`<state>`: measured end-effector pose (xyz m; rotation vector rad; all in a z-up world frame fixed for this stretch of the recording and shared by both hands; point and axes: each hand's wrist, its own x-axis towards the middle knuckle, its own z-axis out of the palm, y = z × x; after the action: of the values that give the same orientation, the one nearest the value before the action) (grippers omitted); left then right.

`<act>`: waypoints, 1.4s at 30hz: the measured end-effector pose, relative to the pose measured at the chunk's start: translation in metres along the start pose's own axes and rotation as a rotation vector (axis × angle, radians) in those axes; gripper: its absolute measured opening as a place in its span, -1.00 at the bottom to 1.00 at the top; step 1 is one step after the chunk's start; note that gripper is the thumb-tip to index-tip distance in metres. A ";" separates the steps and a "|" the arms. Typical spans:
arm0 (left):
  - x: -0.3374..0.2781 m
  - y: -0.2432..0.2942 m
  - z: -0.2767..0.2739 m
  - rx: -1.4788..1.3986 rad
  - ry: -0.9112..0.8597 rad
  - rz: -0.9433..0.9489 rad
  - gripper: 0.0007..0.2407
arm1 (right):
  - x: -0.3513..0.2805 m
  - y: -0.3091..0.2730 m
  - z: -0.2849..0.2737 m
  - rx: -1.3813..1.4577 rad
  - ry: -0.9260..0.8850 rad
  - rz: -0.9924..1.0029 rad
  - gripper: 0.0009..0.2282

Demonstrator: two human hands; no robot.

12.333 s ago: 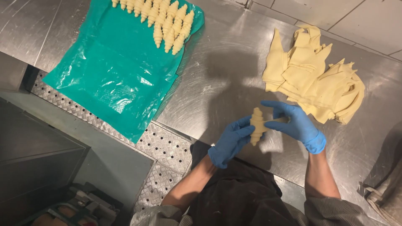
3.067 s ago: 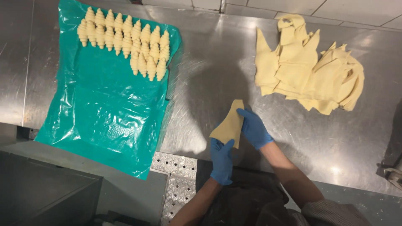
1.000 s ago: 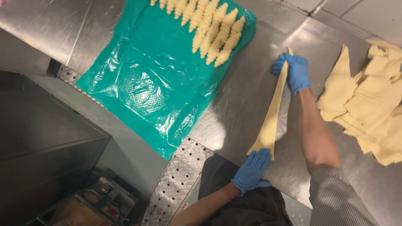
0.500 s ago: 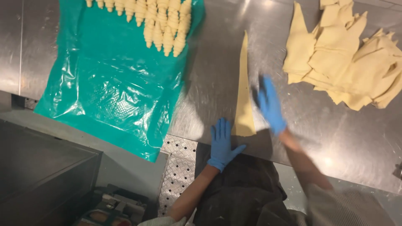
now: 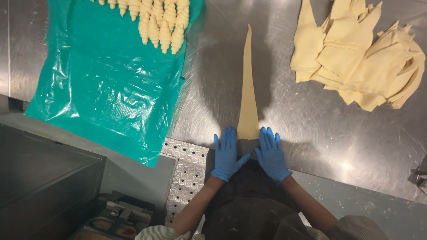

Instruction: Rolling triangular pieces of dough into croissant shapes and placing them on a tray.

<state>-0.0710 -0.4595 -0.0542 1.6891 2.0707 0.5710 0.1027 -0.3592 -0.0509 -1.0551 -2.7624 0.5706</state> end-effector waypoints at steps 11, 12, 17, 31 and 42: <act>-0.008 -0.004 -0.007 0.056 -0.014 0.038 -0.07 | -0.008 0.006 -0.008 -0.027 -0.073 -0.028 -0.42; -0.010 -0.007 -0.008 0.051 -0.009 0.049 -0.08 | -0.009 0.008 -0.008 0.008 -0.059 -0.030 -0.42; -0.022 -0.012 0.007 0.034 -0.093 0.198 -0.12 | -0.029 0.011 0.021 -0.033 -0.104 -0.124 -0.41; 0.006 -0.006 0.024 0.209 -0.111 0.174 -0.18 | 0.004 -0.014 0.022 -0.172 -0.243 -0.077 -0.34; 0.026 -0.011 -0.010 0.062 -0.170 0.239 0.10 | 0.026 -0.010 -0.005 -0.131 -0.138 -0.104 -0.36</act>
<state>-0.0900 -0.4368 -0.0530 1.9646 1.7994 0.4215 0.0781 -0.3475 -0.0430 -0.9213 -2.9902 0.4711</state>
